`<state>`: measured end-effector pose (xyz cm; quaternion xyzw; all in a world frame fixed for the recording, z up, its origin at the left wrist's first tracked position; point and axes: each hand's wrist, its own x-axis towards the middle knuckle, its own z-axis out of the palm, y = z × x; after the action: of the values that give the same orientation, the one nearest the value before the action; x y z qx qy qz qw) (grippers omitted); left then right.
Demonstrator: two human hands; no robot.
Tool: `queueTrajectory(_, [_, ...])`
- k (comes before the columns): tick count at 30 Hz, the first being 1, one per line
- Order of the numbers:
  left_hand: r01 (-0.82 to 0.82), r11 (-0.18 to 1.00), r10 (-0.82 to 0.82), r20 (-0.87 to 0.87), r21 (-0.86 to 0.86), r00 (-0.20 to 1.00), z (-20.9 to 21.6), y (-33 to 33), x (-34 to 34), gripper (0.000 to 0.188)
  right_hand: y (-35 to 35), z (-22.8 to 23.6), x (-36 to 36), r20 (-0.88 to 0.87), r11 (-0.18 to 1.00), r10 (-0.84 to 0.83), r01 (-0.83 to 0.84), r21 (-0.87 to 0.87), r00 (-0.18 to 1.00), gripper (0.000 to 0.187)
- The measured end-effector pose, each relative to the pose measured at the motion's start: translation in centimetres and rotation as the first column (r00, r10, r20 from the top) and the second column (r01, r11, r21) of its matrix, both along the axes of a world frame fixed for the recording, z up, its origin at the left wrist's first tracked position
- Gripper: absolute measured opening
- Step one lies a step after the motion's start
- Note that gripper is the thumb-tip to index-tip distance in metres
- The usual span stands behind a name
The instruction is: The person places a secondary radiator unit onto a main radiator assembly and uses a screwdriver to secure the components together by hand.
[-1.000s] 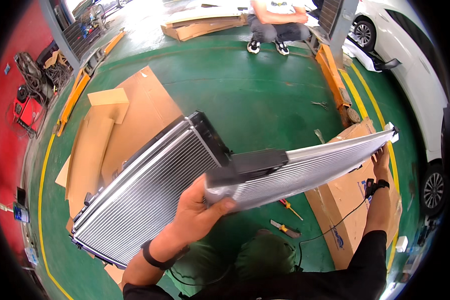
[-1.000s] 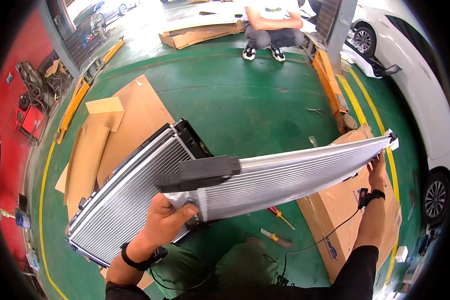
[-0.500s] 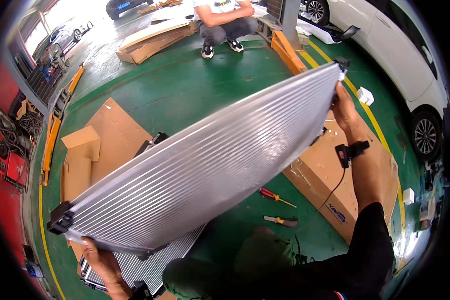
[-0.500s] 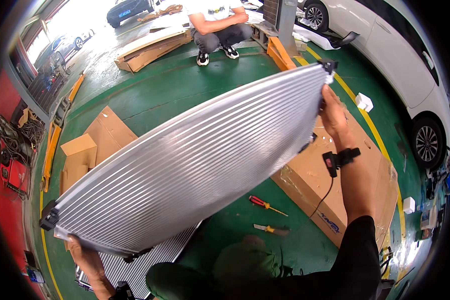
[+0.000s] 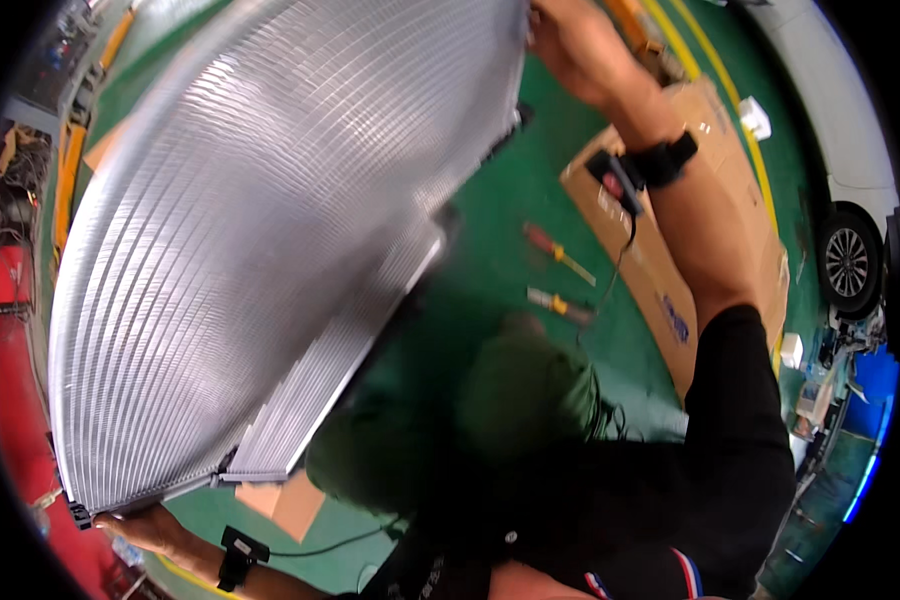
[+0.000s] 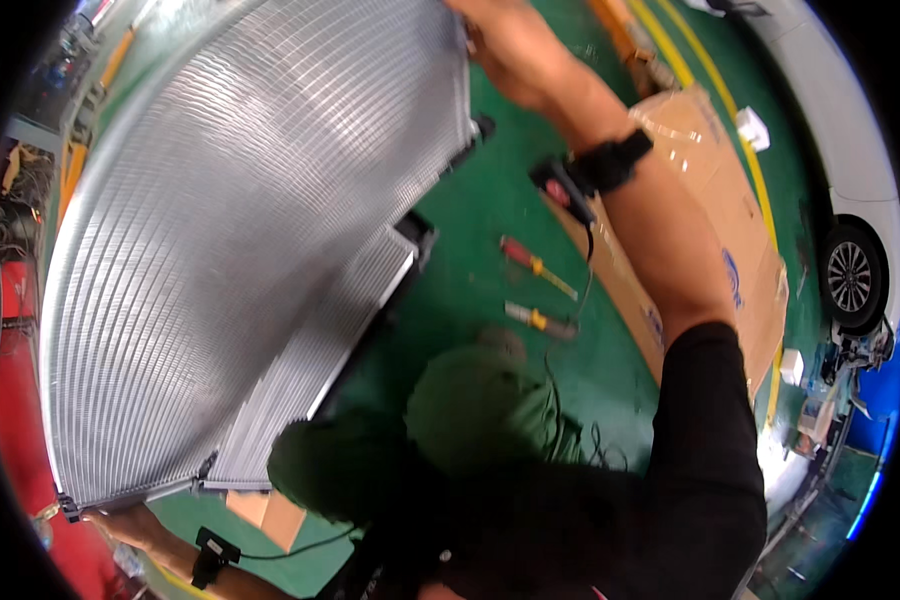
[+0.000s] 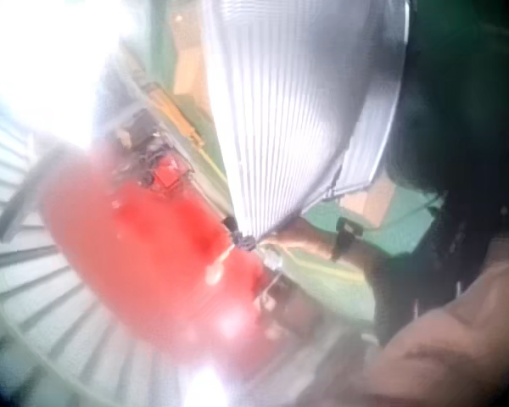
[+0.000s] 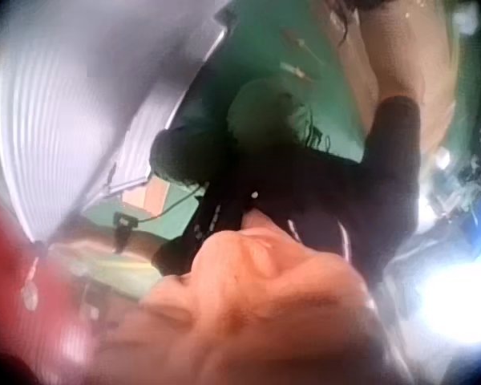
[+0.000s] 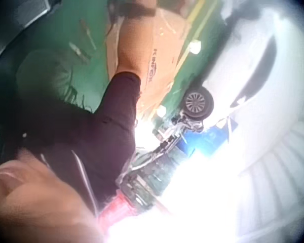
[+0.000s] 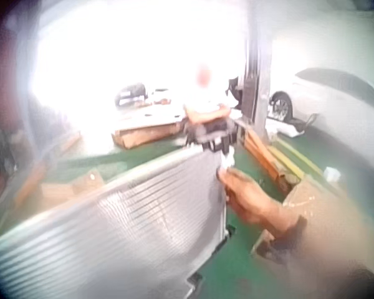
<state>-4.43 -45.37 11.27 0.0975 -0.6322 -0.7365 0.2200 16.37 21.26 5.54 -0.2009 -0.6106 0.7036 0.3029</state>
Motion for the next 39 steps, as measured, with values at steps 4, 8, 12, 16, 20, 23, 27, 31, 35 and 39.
queueTrajectory(4, [-0.103, 0.994, 0.103, -0.009, -0.039, 0.995, -0.9, -3.4, -0.1, 0.088, -4.0, 1.0, -3.7, -0.028, 0.976, 0.216, -0.216, -0.037, 0.976, 0.051])
queueTrajectory(8, [-0.150, 0.988, 0.151, 0.032, -0.035, 0.988, -2.2, -6.1, -0.2, 0.094, -5.7, -2.7, -7.0, -0.169, 0.874, 0.396, -0.427, -0.231, 0.902, 0.047])
queueTrajectory(12, [-0.132, 0.989, 0.133, 0.013, -0.068, 0.991, -3.7, -12.7, 0.0, 0.097, -10.8, -5.3, -7.5, -0.012, 0.955, 0.247, -0.245, -0.168, 0.969, 0.071])
queueTrajectory(16, [-0.114, 0.987, 0.119, 0.041, -0.109, 0.992, -5.8, -12.9, 0.9, 0.101, -11.6, -7.7, -7.0, 0.016, 0.934, 0.260, -0.248, -0.259, 0.965, 0.067])
queueTrajectory(20, [-0.094, 0.993, 0.101, 0.100, -0.075, 0.990, -7.3, -12.0, 1.0, 0.107, -11.3, -10.4, -7.2, 0.035, 0.936, 0.267, -0.250, -0.249, 0.963, 0.060])
queueTrajectory(23, [-0.074, 0.991, 0.086, 0.108, -0.112, 0.990, -8.2, -12.5, 1.4, 0.107, -11.2, -10.7, -6.9, 0.003, 0.917, 0.292, -0.279, -0.284, 0.956, 0.057])
queueTrajectory(27, [-0.058, 0.992, 0.071, 0.115, -0.115, 0.991, -9.5, -14.7, 0.6, 0.107, -11.2, -11.0, -6.8, 0.008, 0.925, 0.279, -0.267, -0.271, 0.960, 0.059])
queueTrajectory(31, [-0.028, 0.992, 0.043, 0.117, -0.125, 0.992, -10.6, -15.3, 0.5, 0.107, -11.3, -10.9, -6.9, 0.049, 0.929, 0.288, -0.267, -0.256, 0.956, 0.058])
queueTrajectory(35, [-0.015, 1.000, 0.019, 0.160, -0.027, 0.987, -11.5, -16.2, 0.7, 0.102, -11.6, -11.1, -7.2, 0.064, 0.920, 0.299, -0.270, -0.283, 0.952, 0.055])
queueTrajectory(39, [0.004, 1.000, -0.006, 0.181, 0.011, 0.983, -11.9, -15.3, 1.5, 0.097, -11.5, -12.0, -7.0, 0.051, 0.916, 0.281, -0.253, -0.311, 0.958, 0.053])
